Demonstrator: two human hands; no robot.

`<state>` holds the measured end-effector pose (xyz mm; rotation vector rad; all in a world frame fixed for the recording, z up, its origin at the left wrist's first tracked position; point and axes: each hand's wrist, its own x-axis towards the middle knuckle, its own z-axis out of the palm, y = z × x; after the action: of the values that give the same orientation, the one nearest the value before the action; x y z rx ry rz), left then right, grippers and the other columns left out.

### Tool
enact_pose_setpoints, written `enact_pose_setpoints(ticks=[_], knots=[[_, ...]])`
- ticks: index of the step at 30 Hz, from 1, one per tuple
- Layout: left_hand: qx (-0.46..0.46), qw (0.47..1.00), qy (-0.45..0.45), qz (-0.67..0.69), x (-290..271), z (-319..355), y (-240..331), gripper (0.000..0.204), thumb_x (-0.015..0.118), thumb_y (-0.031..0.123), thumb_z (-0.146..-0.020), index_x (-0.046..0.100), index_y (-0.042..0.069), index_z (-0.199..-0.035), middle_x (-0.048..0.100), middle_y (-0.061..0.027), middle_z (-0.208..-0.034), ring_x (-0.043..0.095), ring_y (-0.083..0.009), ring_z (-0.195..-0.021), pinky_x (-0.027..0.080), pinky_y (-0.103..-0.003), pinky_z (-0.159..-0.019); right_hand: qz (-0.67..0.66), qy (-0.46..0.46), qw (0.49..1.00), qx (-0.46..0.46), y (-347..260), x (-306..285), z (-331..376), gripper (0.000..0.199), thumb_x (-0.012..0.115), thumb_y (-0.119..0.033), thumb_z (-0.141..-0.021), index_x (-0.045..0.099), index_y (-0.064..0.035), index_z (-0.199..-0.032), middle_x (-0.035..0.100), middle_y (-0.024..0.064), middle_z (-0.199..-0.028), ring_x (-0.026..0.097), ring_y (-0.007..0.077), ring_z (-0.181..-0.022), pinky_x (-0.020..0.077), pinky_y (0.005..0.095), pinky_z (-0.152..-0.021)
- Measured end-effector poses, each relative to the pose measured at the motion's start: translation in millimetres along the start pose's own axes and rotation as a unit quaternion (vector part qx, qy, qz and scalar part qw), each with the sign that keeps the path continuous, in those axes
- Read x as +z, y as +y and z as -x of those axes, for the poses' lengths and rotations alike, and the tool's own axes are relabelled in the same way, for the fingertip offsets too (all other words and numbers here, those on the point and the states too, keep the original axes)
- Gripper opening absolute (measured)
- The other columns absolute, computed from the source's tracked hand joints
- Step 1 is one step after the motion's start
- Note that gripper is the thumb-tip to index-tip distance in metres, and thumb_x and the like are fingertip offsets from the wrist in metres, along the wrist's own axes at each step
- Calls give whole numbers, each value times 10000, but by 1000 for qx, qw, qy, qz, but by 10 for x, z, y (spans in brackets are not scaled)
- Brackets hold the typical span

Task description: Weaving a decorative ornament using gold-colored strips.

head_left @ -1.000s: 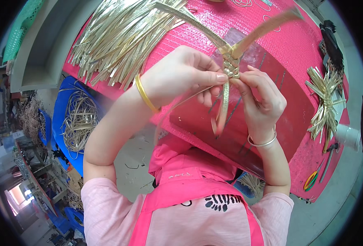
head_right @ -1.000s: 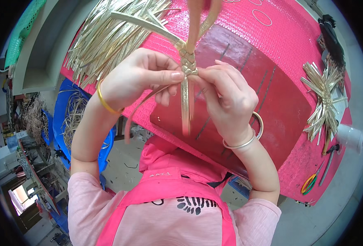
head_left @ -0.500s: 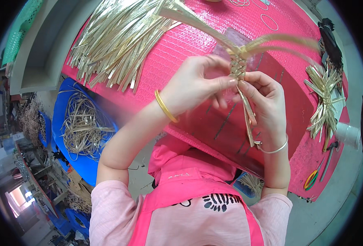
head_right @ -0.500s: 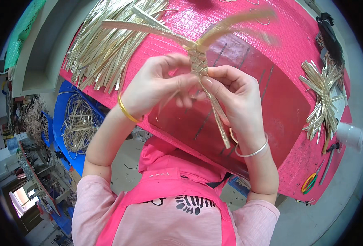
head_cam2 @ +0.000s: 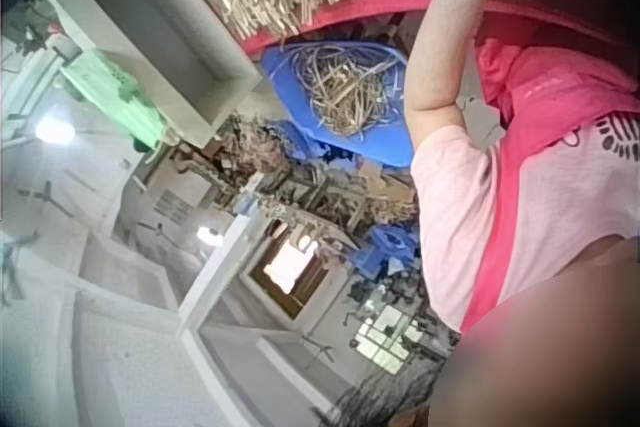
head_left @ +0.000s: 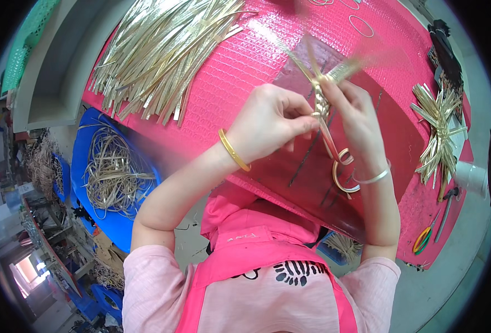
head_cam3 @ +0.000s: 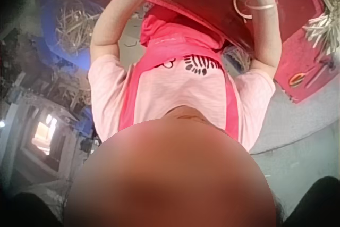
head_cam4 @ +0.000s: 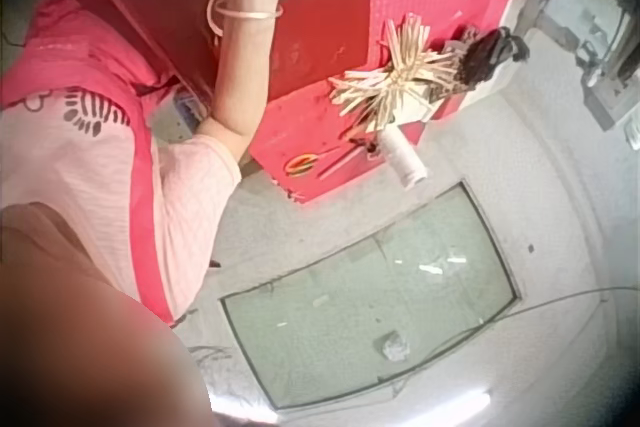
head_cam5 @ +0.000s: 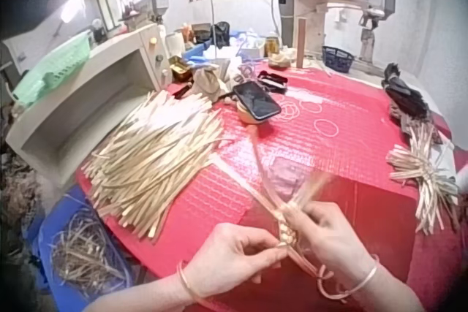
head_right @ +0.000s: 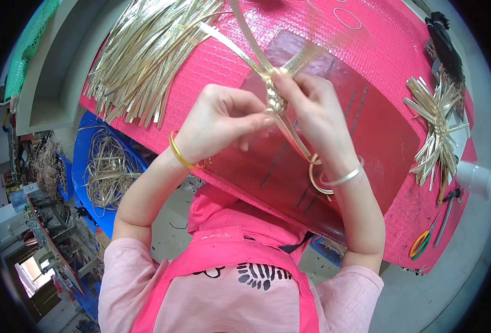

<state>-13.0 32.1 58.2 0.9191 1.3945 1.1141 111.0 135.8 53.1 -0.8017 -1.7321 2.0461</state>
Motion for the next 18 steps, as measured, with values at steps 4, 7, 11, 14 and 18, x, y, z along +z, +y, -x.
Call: enact_pose_setpoints(ticks=[4, 7, 11, 14, 18], knots=[[27, 998, 52, 3, 18, -4, -31, 113, 566, 72, -738, 591, -38, -742, 592, -65, -625, 483, -62, -424, 360, -178, -357, -110, -5, 991, 78, 33, 53, -67, 254, 472, -254, -825, 515, -3, -820, 522, 22, -669, 512, 96, -591, 426, 225, -531], [13, 997, 69, 38, -28, 27, -61, 118, 556, 72, -744, 588, -42, -752, 596, -73, -640, 482, -64, -421, 357, -178, -359, 5, -104, 993, 48, 61, 8, 30, 186, 517, -206, -804, 493, -22, -810, 518, 14, -637, 478, 63, -529, 396, 189, -475], [7, 995, 9, 99, -115, 19, -95, 162, 558, 108, -761, 583, -41, -821, 601, -88, -708, 531, -74, -542, 403, -177, -437, -13, -87, 995, 41, 20, -16, 68, 169, 547, -183, -786, 487, -26, -778, 524, 3, -645, 459, 27, -530, 356, 147, -427], [-63, 991, -13, 118, -144, 38, -82, 179, 567, 129, -761, 584, -30, -844, 593, -70, -693, 508, -69, -529, 412, -194, -488, -20, -96, 994, 45, 29, -42, 71, 171, 551, -182, -783, 488, -24, -776, 524, 4, -644, 460, 28, -529, 357, 149, -429], [-91, 975, 20, 201, -39, 82, -101, 192, 563, 121, -766, 570, -37, -873, 587, -88, -677, 539, -98, -532, 436, -202, -485, 5, -95, 994, 49, 22, -42, 93, 153, 541, -169, -789, 493, -25, -774, 519, 0, -654, 464, 28, -539, 366, 152, -437]])
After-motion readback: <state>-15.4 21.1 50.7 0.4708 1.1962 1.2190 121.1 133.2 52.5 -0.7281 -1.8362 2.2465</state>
